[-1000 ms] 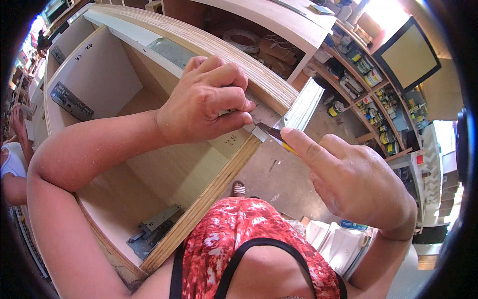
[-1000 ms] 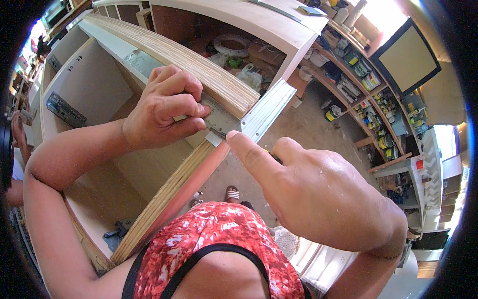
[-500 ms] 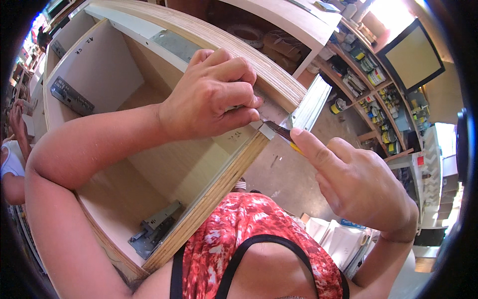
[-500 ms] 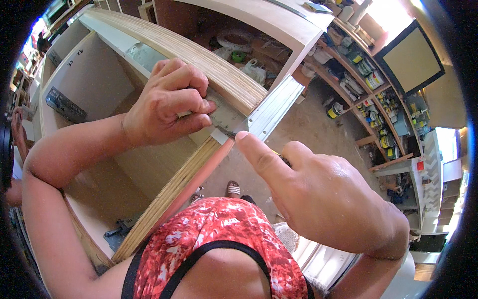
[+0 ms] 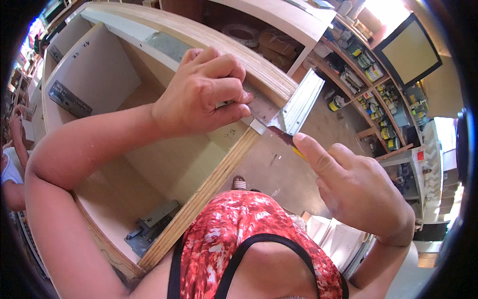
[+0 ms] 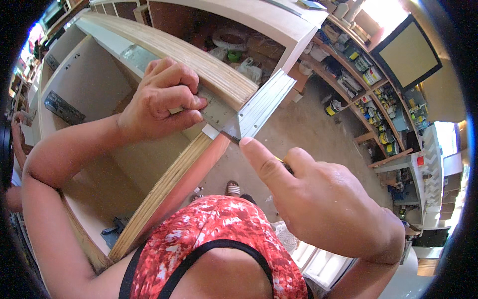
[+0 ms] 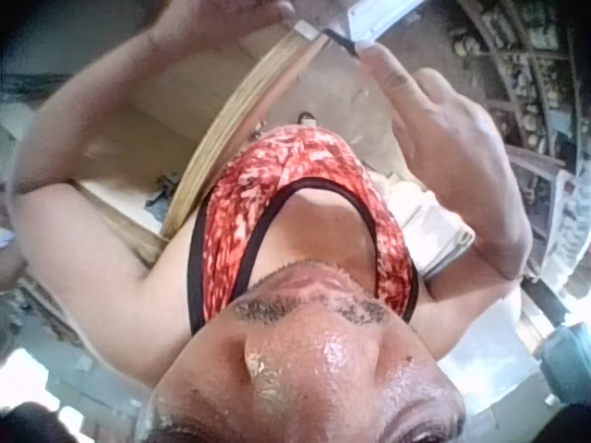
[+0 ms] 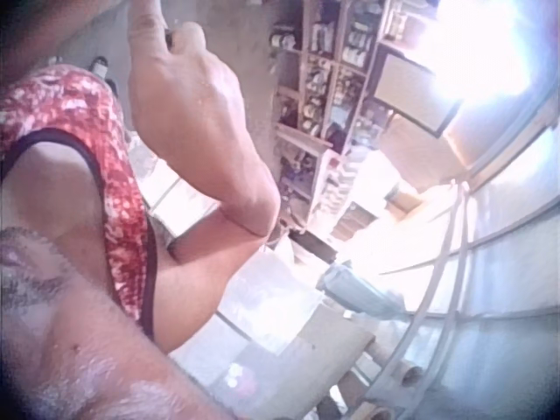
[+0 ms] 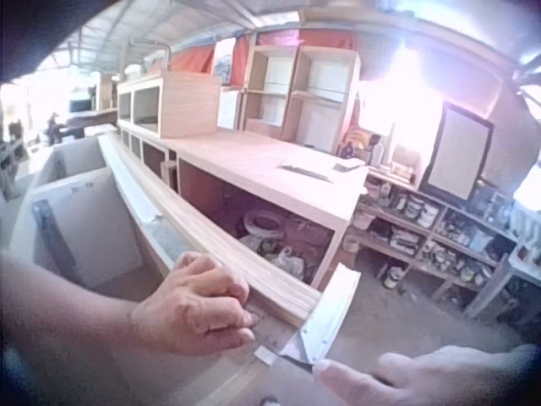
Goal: The person uses a metal ruler and a utility knife to trim excess wood veneer from the edges of a wooden cabinet frame. They align the ruler along the edge and carefully cut along it to remove the overhang, repeating the process on multiple edges of the frame.
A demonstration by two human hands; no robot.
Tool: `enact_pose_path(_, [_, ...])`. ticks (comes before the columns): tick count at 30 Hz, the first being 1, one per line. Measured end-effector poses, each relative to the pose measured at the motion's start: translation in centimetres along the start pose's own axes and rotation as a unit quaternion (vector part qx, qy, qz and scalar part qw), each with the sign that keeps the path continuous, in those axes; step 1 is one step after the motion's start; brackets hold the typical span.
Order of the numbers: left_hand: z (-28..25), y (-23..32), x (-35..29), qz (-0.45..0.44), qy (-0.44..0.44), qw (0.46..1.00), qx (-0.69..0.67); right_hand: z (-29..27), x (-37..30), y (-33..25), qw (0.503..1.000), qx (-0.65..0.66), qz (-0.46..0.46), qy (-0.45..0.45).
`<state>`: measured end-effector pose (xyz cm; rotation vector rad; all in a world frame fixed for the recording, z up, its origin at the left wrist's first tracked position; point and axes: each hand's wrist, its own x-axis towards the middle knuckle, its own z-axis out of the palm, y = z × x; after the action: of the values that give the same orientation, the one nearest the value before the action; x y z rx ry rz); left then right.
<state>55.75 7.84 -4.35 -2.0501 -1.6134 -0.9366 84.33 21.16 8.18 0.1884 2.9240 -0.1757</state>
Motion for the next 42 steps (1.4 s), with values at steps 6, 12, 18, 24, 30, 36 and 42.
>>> enact_pose_path(6, [-0.2, 0.2, -0.4, -0.018, -0.005, 1.000, 0.002, -0.8, -2.6, 0.8, 0.998, -0.015, -0.008, 0.055])
enact_pose_path(12, [0.3, -0.2, -0.2, -0.008, 0.001, 1.000, -0.008, -1.2, -0.6, 0.2, 0.999, 0.010, -0.020, 0.042])
enact_pose_path(18, [0.4, 0.3, 0.1, -0.008, 0.009, 1.000, -0.009, -0.5, 1.1, 0.7, 0.998, 0.032, -0.054, 0.030])
enact_pose_path(24, [0.4, 0.4, 0.3, -0.006, 0.011, 1.000, -0.012, -0.9, 1.8, 0.7, 0.999, 0.009, -0.047, 0.010])
enact_pose_path(30, [0.3, 0.5, 0.2, -0.010, 0.005, 1.000, -0.011, -0.9, 2.0, 0.9, 0.998, 0.016, -0.055, 0.006])
enact_pose_path(36, [0.4, 0.3, 0.3, -0.003, 0.007, 1.000, -0.001, -0.8, 2.0, 1.1, 0.999, 0.017, -0.043, -0.009])
enact_pose_path(42, [0.6, 0.2, 0.6, 0.005, 0.012, 1.000, 0.003, -0.7, 1.7, 0.9, 0.999, 0.001, -0.029, -0.019])
